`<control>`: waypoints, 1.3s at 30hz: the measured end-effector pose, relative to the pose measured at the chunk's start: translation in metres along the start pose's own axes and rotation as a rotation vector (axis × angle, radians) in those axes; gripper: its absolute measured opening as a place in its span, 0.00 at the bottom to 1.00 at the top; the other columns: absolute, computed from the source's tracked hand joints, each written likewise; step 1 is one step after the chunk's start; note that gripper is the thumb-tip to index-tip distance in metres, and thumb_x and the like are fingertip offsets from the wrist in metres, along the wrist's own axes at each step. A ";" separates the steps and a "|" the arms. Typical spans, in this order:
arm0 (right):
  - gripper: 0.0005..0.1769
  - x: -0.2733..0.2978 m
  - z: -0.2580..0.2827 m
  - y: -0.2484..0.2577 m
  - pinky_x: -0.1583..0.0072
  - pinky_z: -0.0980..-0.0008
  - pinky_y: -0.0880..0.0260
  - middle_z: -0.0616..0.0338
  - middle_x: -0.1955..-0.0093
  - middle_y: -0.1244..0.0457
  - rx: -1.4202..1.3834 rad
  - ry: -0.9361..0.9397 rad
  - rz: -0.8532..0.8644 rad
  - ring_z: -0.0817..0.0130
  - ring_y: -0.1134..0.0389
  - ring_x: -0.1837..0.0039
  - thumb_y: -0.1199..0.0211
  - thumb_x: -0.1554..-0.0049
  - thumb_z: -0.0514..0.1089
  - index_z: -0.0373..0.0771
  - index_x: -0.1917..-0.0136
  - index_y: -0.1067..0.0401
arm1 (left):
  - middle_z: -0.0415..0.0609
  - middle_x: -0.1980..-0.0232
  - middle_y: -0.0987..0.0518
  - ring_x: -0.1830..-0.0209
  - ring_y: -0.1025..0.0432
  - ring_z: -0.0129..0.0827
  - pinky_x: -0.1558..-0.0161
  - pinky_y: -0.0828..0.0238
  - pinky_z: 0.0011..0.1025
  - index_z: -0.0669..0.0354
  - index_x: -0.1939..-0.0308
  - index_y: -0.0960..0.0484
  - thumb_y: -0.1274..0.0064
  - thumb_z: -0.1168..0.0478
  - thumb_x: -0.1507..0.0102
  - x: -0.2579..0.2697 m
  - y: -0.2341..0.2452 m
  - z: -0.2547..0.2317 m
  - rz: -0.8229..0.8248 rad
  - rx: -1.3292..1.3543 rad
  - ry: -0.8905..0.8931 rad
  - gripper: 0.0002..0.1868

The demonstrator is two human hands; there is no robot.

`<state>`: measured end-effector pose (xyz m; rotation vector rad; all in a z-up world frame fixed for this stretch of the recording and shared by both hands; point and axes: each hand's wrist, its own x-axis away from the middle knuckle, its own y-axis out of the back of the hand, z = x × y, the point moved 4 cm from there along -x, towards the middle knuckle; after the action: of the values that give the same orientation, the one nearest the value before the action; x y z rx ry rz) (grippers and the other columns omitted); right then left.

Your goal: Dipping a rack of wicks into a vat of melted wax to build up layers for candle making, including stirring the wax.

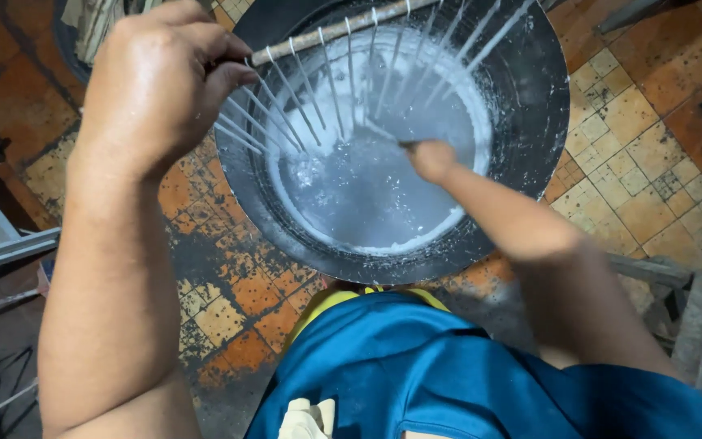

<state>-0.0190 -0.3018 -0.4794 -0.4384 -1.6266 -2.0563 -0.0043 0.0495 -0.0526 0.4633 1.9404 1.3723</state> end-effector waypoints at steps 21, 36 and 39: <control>0.31 0.062 0.035 -0.041 0.46 0.62 0.29 0.60 0.38 0.31 0.262 0.060 0.526 0.57 0.30 0.38 0.56 0.38 0.38 0.63 0.28 0.30 | 0.51 0.57 0.13 0.59 0.23 0.53 0.65 0.30 0.49 0.54 0.54 0.08 0.33 0.61 0.33 -0.009 -0.013 0.001 0.006 -0.057 0.010 0.05; 0.23 0.123 0.066 0.098 0.66 0.74 0.42 0.64 0.58 0.32 -0.048 -0.140 0.299 0.72 0.41 0.67 0.52 0.31 0.51 0.63 0.23 0.35 | 0.54 0.54 0.14 0.57 0.22 0.53 0.65 0.32 0.47 0.63 0.52 0.12 0.36 0.65 0.31 -0.021 -0.018 -0.009 0.021 0.032 -0.028 0.06; 0.24 0.164 0.055 0.118 0.66 0.78 0.37 0.63 0.57 0.30 0.130 -0.169 0.396 0.73 0.38 0.67 0.55 0.30 0.49 0.62 0.23 0.36 | 0.54 0.58 0.13 0.60 0.22 0.53 0.65 0.30 0.47 0.60 0.54 0.10 0.34 0.62 0.34 -0.024 -0.028 -0.013 0.016 0.013 -0.003 0.07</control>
<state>-0.0936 -0.2973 -0.2837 -0.8325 -1.6026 -1.6478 0.0060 0.0147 -0.0674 0.4879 1.9481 1.3690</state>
